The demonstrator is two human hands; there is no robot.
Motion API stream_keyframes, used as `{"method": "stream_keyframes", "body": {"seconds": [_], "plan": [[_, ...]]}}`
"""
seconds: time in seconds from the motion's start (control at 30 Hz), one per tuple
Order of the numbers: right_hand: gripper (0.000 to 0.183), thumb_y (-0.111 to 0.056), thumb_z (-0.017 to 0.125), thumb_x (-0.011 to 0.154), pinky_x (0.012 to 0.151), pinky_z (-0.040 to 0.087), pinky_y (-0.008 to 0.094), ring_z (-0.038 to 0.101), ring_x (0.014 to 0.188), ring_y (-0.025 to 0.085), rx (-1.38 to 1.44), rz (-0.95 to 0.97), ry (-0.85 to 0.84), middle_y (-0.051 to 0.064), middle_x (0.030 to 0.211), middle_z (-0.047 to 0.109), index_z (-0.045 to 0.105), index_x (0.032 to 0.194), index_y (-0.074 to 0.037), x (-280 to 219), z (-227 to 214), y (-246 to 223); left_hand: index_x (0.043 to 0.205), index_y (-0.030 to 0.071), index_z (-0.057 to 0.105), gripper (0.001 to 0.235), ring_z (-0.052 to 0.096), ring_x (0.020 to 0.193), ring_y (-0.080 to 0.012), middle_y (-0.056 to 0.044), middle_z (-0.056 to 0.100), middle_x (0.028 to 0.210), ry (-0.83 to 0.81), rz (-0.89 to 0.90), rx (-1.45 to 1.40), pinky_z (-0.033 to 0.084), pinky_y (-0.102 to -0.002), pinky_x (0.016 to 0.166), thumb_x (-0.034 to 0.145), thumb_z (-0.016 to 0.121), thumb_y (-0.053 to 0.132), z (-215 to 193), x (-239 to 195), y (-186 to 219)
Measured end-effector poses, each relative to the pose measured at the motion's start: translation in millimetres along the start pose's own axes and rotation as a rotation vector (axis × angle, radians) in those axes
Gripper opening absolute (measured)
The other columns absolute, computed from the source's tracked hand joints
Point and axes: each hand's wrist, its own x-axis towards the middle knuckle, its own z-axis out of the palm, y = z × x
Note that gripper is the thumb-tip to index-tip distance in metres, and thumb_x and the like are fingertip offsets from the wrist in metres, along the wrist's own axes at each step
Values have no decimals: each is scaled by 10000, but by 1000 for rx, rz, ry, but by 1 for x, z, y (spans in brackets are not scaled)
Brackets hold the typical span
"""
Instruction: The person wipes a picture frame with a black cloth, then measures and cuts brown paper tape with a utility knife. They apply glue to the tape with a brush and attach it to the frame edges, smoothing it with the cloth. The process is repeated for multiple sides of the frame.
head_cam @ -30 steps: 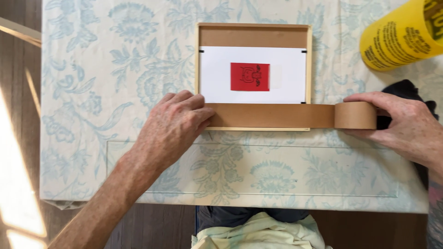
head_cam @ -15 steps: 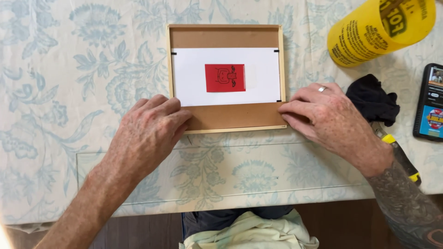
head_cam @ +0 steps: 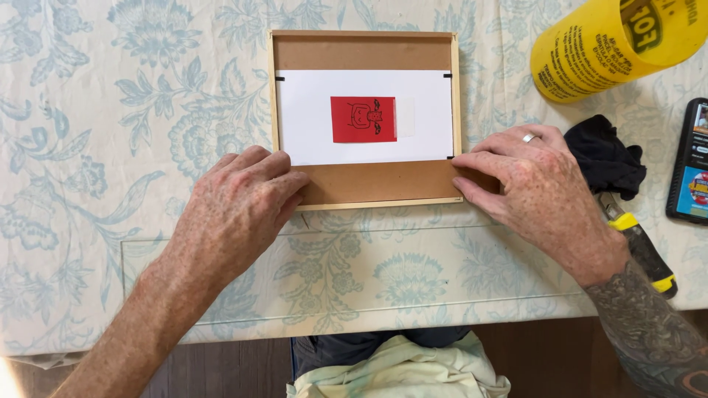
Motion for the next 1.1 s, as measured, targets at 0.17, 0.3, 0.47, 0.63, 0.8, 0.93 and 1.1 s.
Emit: {"method": "stream_keyframes", "body": {"seconds": [0.17, 0.3, 0.47, 0.63, 0.8, 0.93, 1.1], "plan": [[85, -217, 767, 951, 948, 477, 452, 685, 867, 213, 26, -20, 32, -14, 926, 764, 812, 1009, -174, 2, 5, 8, 989, 152, 716, 112, 585, 814, -258, -13, 623, 861, 11, 11, -17, 515, -404, 711, 1017, 649, 237, -1, 1, 1], [81, -227, 804, 941, 935, 495, 420, 690, 857, 177, -19, -72, 67, -15, 909, 760, 800, 994, -165, 4, 5, 7, 961, 152, 706, 89, 583, 815, -260, -16, 604, 848, 22, 16, -9, 510, -407, 706, 1002, 655, 213, -1, 0, 1], [62, -210, 807, 947, 918, 494, 407, 689, 920, 258, -55, -81, 107, -18, 887, 740, 775, 941, -158, 5, 6, 4, 967, 141, 706, 90, 577, 804, -252, -14, 600, 839, 33, 17, -9, 508, -391, 709, 1011, 663, 207, -3, 1, 2], [84, -241, 807, 954, 937, 505, 401, 691, 877, 230, -85, -107, 97, -8, 914, 750, 776, 963, -164, 5, 1, 1, 976, 143, 700, 90, 581, 814, -255, -19, 604, 848, 30, 25, -3, 510, -389, 721, 1011, 662, 216, -4, 1, 2], [135, -295, 781, 958, 927, 530, 406, 684, 876, 215, -118, -111, 54, -14, 936, 743, 757, 997, -168, 2, -2, -1, 1011, 136, 712, 96, 587, 822, -248, -21, 623, 870, -17, 20, -8, 516, -378, 719, 1009, 666, 221, -5, 1, 3], [176, -331, 768, 951, 938, 530, 392, 687, 898, 184, -168, -151, 29, -22, 960, 733, 748, 1045, -184, 2, -6, -2, 988, 141, 697, 77, 582, 826, -255, -22, 613, 869, -17, 20, -7, 513, -385, 715, 1007, 662, 208, -6, 1, 3], [289, -405, 753, 912, 955, 528, 402, 685, 967, 199, -153, -121, -49, -14, 1022, 735, 747, 1110, -195, -1, -5, 1, 1000, 146, 695, 76, 583, 826, -251, -16, 611, 864, -11, 11, -6, 513, -381, 710, 1009, 663, 214, -6, 0, 4]]}}
